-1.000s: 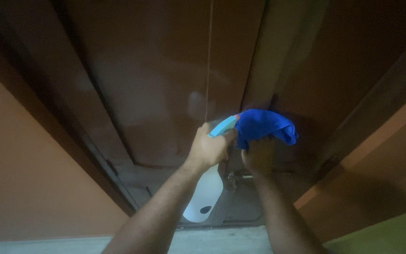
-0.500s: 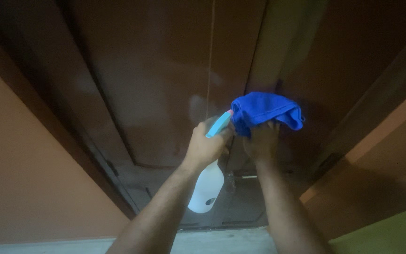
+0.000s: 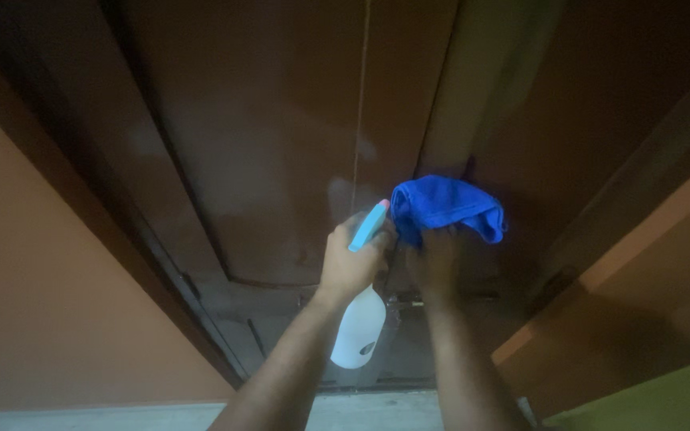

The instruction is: The person sprays a cleaning solution onto a brown wooden door and wipes it with a blue cloth. They systematically clean the upper, middle, and lower sections of the door, including the handle and lock area.

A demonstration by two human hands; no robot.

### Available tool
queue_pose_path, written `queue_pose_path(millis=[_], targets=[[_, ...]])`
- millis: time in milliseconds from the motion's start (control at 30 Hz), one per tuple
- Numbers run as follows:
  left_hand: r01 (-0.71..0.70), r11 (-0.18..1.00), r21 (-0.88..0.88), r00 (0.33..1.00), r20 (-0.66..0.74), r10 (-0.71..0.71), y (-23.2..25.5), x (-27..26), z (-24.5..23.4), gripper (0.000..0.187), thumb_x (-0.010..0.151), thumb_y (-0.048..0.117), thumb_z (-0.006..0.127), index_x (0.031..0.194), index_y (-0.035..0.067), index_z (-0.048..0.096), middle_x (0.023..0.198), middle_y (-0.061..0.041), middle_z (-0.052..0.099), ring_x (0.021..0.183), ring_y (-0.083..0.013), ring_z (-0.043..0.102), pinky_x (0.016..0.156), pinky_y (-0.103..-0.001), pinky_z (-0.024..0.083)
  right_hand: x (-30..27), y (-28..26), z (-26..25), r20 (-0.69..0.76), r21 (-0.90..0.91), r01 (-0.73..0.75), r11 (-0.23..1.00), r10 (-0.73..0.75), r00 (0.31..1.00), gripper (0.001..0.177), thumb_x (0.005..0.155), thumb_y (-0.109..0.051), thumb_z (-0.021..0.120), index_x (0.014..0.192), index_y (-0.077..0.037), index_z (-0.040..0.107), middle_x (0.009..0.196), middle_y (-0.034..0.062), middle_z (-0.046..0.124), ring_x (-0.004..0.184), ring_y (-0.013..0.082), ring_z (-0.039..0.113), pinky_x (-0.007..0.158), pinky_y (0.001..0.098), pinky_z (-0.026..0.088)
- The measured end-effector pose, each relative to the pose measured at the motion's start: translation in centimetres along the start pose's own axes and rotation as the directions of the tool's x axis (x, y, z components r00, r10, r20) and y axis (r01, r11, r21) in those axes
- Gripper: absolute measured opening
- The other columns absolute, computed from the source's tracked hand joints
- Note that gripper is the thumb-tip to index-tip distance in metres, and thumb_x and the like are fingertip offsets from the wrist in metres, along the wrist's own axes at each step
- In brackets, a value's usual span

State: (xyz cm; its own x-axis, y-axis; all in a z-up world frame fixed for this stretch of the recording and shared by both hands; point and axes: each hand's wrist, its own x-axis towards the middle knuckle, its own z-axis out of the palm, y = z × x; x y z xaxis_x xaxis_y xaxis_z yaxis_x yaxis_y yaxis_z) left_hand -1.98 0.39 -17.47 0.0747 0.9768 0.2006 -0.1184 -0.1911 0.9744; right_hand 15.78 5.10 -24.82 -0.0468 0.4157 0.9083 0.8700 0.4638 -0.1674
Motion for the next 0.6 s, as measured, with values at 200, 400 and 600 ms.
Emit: queue_pose_path(millis=[200,400,600], targets=[[0.114,0.991,0.07,0.993,-0.033,-0.112,-1.0,-0.5,0.3,0.02,0.088,0.018,0.07,0.103,0.005,0.072,0.073,-0.007,0.069,0.055,-0.0141,0.065,0.053,-0.031,0.053,-2.2,0.7,0.5,0.112,0.027,-0.118,0.993,0.114,0.987,0.038,0.083,-0.021,0.07,0.118,-0.009,0.071,0.117,0.0239,0.069,0.111,0.0463,0.064,0.097,0.0543,0.05],[0.058,0.998,0.037,0.998,-0.034,-0.057,-2.4,-0.8,-0.2,0.022,0.087,0.014,0.065,0.104,0.003,0.073,0.076,-0.008,0.071,0.06,-0.0121,0.067,0.055,-0.03,0.055,-5.5,0.7,0.4,0.228,-0.051,-0.216,0.975,0.222,0.948,0.036,0.087,-0.026,0.069,0.119,-0.009,0.072,0.117,0.0227,0.07,0.111,0.0455,0.063,0.098,0.0563,0.048],[0.193,0.976,0.097,0.978,-0.097,-0.184,-3.0,-1.2,-1.1,0.023,0.087,0.015,0.065,0.105,0.003,0.074,0.076,-0.01,0.073,0.059,-0.0146,0.067,0.054,-0.033,0.053,-6.8,0.9,1.0,0.237,-0.086,-0.226,0.97,0.24,0.941,0.037,0.088,-0.028,0.069,0.119,-0.009,0.072,0.117,0.0218,0.07,0.112,0.0447,0.063,0.099,0.057,0.046]])
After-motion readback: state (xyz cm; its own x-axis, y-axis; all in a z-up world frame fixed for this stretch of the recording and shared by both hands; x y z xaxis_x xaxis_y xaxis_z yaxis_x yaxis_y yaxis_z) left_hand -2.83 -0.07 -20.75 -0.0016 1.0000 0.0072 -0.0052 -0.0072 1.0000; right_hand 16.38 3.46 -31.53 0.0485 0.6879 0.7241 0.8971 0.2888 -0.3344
